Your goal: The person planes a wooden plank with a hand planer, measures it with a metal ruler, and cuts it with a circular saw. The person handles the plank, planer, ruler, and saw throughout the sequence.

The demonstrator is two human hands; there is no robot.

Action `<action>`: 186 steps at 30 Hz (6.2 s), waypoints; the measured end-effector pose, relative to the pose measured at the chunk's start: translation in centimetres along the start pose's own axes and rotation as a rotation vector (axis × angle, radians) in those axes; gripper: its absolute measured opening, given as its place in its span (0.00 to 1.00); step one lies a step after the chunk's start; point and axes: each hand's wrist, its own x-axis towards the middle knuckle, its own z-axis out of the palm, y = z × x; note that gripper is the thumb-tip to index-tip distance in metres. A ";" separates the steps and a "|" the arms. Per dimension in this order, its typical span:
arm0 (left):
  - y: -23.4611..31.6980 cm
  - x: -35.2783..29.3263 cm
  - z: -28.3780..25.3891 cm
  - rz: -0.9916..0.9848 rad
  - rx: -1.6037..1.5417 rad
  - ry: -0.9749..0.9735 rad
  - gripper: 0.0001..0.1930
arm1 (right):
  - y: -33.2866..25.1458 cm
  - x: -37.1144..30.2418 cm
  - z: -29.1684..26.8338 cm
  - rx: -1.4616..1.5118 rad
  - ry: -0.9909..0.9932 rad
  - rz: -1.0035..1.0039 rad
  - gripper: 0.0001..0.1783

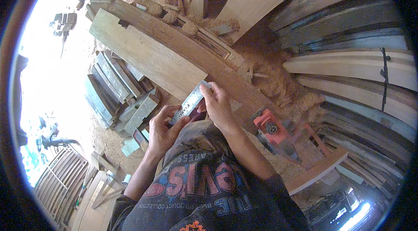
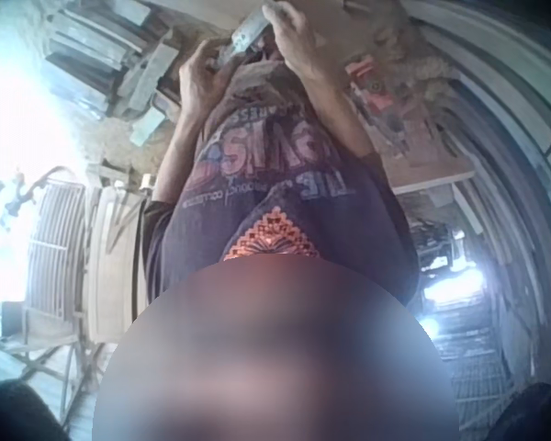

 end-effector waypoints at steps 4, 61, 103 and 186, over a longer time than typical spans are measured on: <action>0.3 0.4 -0.1 0.006 0.015 0.009 0.25 | 0.7 0.8 -0.2 -0.006 -0.002 -0.010 0.17; -6.2 1.0 4.0 0.119 -0.156 0.107 0.26 | -0.6 2.0 -2.3 -0.311 -0.011 -0.224 0.11; -12.1 18.5 -19.3 0.077 -0.215 0.176 0.29 | -9.1 21.5 20.4 -0.862 -0.287 -0.452 0.17; -35.7 -12.1 20.1 -0.613 -1.230 0.441 0.17 | -3.0 -21.1 -29.9 -0.924 0.103 -0.034 0.33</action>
